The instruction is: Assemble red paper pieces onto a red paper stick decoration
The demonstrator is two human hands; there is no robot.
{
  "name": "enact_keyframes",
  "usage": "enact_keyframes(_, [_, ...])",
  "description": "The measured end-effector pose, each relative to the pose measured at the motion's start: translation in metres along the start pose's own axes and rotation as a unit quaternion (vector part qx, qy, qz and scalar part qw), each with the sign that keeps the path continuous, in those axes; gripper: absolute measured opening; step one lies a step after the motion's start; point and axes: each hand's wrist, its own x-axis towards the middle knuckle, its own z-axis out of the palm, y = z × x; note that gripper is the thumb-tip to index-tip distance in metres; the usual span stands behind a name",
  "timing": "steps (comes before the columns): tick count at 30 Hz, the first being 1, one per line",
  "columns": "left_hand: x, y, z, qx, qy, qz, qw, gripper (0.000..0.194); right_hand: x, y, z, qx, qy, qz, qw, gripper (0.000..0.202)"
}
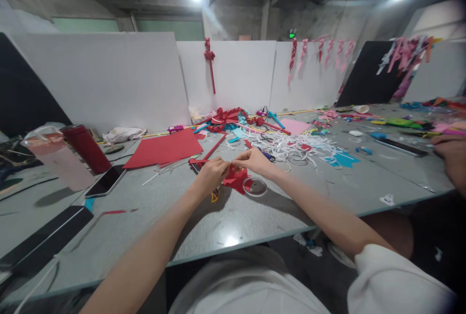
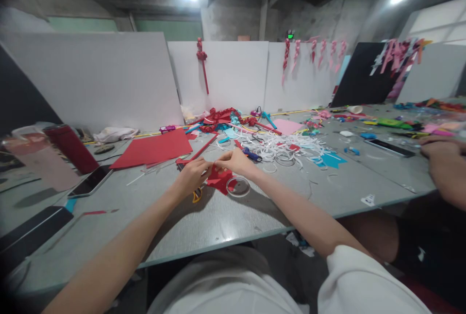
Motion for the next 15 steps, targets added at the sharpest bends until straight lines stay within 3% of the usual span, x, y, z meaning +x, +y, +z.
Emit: enact_keyframes(15, [0.0014,0.0019,-0.0024,0.028,0.004,0.023,0.999,0.018,0.0019,0.0065,-0.0010,0.008,-0.005,0.002,1.000,0.032])
